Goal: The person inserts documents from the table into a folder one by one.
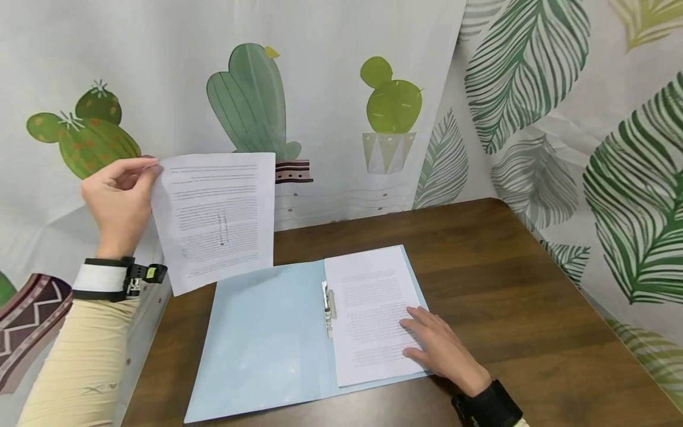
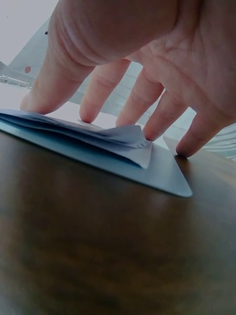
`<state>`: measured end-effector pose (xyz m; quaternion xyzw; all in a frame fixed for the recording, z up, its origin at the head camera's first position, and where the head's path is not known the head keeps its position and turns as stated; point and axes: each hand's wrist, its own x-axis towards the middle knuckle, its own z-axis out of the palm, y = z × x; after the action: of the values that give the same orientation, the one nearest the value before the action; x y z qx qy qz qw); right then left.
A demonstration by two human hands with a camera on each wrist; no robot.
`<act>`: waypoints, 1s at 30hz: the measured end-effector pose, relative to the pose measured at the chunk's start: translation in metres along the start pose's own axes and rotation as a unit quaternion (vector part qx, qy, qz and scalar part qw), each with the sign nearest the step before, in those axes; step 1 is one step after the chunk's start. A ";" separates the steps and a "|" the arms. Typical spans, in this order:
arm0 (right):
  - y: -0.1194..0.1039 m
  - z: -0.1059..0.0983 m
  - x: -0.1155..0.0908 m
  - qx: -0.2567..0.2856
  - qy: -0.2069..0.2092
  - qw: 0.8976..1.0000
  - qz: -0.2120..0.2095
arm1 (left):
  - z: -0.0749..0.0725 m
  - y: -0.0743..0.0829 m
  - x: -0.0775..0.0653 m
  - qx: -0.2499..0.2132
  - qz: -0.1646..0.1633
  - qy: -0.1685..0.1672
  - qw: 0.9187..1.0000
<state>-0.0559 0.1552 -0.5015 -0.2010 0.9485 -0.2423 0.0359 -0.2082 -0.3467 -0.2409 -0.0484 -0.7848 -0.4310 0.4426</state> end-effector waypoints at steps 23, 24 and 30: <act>-0.003 -0.025 0.027 0.181 0.129 0.975 -0.005 | 0.036 0.005 -0.064 -0.240 -0.245 -0.199 0.918; -0.005 -0.027 0.028 0.206 0.128 0.970 -0.004 | 0.039 0.007 -0.068 -0.239 -0.251 -0.208 0.915; -0.021 -0.033 0.037 0.339 0.095 0.936 -0.011 | 0.056 0.012 -0.093 -0.211 -0.264 -0.257 0.905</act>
<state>-0.0874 0.1383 -0.4619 -0.1630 0.8068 -0.5679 0.0090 -0.1830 -0.2707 -0.3149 -0.0415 -0.7461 -0.6604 0.0748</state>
